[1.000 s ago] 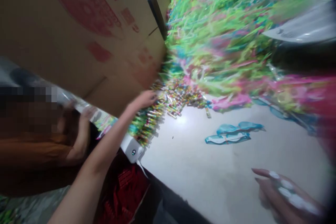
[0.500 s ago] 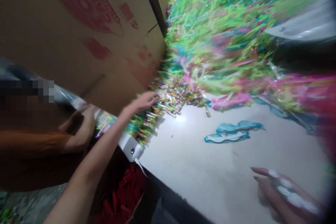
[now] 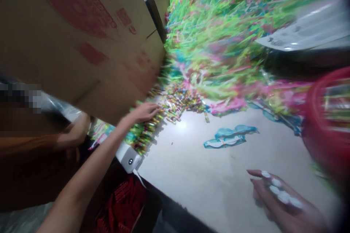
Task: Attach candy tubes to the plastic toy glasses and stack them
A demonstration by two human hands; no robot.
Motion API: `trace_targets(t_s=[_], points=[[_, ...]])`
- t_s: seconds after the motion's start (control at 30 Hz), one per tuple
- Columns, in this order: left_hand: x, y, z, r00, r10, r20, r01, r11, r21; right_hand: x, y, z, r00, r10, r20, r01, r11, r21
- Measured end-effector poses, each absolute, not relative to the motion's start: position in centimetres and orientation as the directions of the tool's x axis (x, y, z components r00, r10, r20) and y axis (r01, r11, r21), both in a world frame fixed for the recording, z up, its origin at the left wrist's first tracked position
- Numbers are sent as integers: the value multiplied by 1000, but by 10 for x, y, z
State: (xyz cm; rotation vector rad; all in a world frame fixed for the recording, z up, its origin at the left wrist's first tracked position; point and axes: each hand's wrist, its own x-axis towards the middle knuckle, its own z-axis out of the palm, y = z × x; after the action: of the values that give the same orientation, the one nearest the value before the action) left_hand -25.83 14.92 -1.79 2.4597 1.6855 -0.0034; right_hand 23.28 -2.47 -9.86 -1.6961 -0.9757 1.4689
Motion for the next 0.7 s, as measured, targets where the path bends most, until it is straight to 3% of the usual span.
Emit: trace_targets(t_s=[0.23,0.33,0.4,0.5,0.6,0.7], points=[[-191,127,3,331,938,105,940,-338,53,227,-24,-88,147,884,-444,89,-459,-884],[-114,92,-6,389,907,162,903,-411,128,226,-23,-85,143,898,-416,54,-426,-903],[-59,68,-25,436,891,126,874,-453,175,227,-23,-83,127,915,-383,54,-392,-918],[0,44,-63,344,931,120,918,-360,165,227,-23,-79,84,932,-352,61,-357,-932],[14,32,-87,282,953,113,937,-299,183,227,-23,-77,86,942,-325,43,-329,-943],[-1,26,-84,287,954,88,888,-299,348,227,-22,-76,141,951,-276,-31,-274,-961]])
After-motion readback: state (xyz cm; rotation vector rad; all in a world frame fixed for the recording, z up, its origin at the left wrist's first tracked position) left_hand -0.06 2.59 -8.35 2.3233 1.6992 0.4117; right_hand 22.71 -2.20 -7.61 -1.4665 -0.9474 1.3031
